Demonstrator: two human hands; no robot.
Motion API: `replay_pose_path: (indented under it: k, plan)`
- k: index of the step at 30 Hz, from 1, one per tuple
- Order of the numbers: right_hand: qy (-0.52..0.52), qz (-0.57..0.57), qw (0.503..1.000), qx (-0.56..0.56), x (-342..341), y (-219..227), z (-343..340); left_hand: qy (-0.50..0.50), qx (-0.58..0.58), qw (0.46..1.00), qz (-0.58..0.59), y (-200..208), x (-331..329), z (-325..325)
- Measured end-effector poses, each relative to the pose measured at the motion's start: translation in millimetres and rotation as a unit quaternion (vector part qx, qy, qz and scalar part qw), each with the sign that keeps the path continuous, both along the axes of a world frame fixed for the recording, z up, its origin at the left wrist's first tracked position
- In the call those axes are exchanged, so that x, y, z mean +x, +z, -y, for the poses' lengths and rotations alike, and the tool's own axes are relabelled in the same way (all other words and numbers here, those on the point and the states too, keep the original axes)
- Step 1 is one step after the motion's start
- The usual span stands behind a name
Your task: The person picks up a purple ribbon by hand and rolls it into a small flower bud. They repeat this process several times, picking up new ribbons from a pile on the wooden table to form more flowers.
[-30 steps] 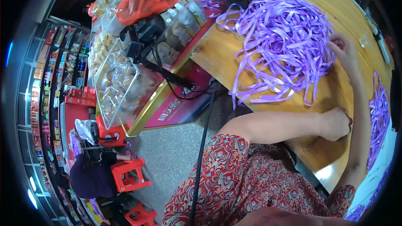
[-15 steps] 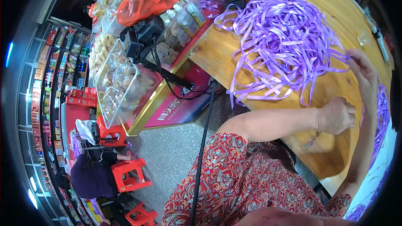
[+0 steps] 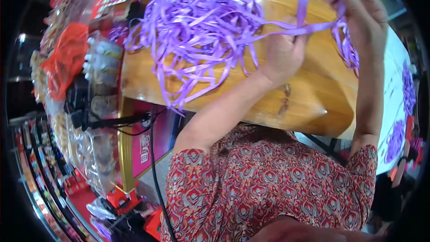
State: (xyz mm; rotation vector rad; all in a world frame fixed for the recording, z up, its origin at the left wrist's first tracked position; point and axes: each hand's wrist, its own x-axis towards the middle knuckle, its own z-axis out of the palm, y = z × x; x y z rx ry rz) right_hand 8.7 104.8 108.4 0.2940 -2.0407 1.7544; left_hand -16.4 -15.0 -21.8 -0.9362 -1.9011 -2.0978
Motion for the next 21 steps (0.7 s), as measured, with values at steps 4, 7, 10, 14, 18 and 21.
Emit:
replay_pose_path:
  k: [4,7,10,14,18,21]
  plan:
    - [0.005,0.113,0.992,0.057,20,-52,-23,-0.039,0.077,0.993,0.077,7,7,-5]
    - [-0.016,0.096,0.995,-0.038,34,-73,-57,-0.154,-0.009,0.988,0.005,0,14,-2]
    - [-0.046,0.008,0.987,-0.155,45,-58,-89,-0.302,-0.184,0.935,-0.01,-7,23,5]
    - [-0.093,-0.068,0.971,-0.208,79,-48,-136,-0.419,-0.112,0.898,0.075,12,30,0]
    - [-0.137,-0.009,0.988,0.072,67,-71,-73,-0.226,0.07,0.958,0.163,10,17,12]
    - [-0.055,0.052,0.995,0.068,67,-81,-38,-0.145,0.049,0.986,0.071,14,3,11]
